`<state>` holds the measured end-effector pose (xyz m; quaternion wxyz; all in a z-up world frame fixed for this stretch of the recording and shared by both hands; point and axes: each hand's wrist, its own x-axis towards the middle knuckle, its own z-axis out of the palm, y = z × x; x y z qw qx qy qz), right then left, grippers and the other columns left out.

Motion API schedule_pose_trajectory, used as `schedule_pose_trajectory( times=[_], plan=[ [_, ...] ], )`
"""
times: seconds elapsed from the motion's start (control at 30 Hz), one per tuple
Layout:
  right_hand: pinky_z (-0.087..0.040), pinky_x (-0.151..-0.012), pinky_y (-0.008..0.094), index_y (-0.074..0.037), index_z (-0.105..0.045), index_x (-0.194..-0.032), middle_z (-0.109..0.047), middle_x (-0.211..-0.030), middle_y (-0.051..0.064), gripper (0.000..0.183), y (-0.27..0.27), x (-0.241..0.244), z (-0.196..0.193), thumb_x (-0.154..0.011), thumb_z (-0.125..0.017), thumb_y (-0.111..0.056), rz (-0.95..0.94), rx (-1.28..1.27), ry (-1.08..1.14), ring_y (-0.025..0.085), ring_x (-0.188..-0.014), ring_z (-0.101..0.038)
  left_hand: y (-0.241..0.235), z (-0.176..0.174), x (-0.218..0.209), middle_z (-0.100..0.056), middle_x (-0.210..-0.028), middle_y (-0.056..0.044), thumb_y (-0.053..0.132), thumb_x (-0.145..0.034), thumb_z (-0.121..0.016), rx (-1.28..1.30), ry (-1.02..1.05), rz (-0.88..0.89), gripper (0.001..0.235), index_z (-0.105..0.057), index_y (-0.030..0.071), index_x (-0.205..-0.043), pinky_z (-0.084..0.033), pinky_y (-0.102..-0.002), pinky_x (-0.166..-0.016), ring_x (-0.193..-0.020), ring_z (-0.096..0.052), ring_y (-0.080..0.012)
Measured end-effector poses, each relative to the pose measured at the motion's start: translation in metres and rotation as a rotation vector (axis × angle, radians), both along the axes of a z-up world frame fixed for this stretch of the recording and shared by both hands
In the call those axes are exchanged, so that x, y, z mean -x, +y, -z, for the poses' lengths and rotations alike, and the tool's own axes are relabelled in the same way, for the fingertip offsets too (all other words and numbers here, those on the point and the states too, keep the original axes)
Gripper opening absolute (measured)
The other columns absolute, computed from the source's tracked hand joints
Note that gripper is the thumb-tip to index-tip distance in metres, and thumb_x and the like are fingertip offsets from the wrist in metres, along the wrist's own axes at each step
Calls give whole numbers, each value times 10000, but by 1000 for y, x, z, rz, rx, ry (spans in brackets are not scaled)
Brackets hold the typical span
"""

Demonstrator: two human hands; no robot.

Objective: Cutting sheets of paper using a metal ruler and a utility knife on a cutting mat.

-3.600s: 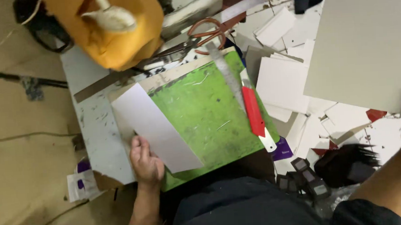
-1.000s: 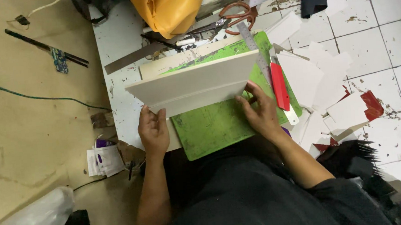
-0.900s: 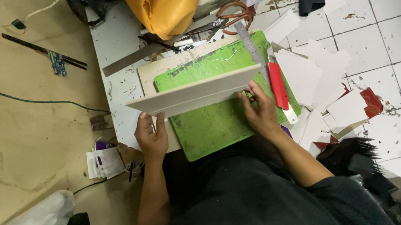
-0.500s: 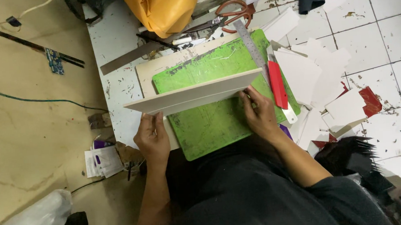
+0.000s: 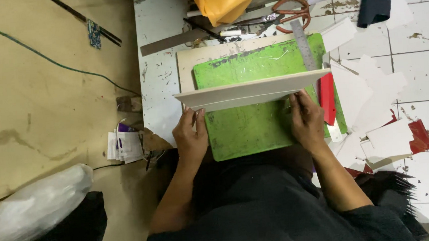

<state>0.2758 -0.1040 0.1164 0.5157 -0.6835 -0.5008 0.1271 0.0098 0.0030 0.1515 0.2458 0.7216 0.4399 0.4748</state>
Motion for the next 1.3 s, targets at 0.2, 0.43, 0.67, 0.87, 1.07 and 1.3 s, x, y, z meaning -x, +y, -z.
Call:
schedule_pose_trajectory(
  times=[0.2, 0.43, 0.67, 0.87, 1.07, 1.3],
  plan=[
    [-543, -724, 420, -7, -726, -1106, -730, -842, 181, 128, -2, -3, 16, -1092, -605, -47, 31, 3, -2, 341, -798, -733, 4, 19, 8, -745, -921, -260, 11, -961, -716, 38, -15, 36, 118, -706, -73, -1044, -641, -509, -709, -882, -730, -457],
    [-555, -755, 462, 1, -733, -1138, -760, -944, 193, 143, 2, 5, -7, -1035, -637, -24, 65, -28, 27, 414, -940, -726, 16, -2, 14, -759, -965, -188, 49, -881, -827, -45, 107, 109, 229, -704, -3, -1066, -617, -466, -769, -953, -740, -380],
    [-566, -797, 482, 23, -717, -1196, -760, -1043, 212, 218, 5, 13, -29, -1001, -619, 30, 47, -66, 100, 395, -1039, -708, 67, -3, 24, -725, -1132, -258, 32, -756, -893, 340, -93, 566, 618, -618, -65, -1301, -511, -498, -1024, -1162, -636, -308],
    [-579, -800, 452, -22, -720, -1226, -765, -1100, 179, 244, 4, 12, -22, -1005, -618, -3, 57, -34, 119, 364, -1049, -711, 73, 52, 38, -756, -1089, -217, 45, -753, -897, 394, -54, 612, 458, -719, -40, -1166, -542, -450, -978, -1089, -666, -247],
    [-566, -828, 527, 19, -693, -1259, -736, -1180, 222, 266, 6, 9, -25, -1014, -593, -3, 22, -16, 106, 426, -1102, -667, 68, 98, 63, -774, -1005, -217, 74, -784, -882, 416, 38, 518, 298, -781, -45, -1037, -567, -432, -942, -984, -720, -236],
    [-575, -774, 471, -6, -709, -1243, -765, -1077, 197, 256, 6, 6, -11, -1009, -605, -10, 14, -36, 100, 418, -1007, -715, 67, 106, 48, -787, -845, -194, 22, -784, -883, 200, -52, 559, 119, -802, -29, -856, -582, -349, -821, -819, -749, -186]
  ],
)
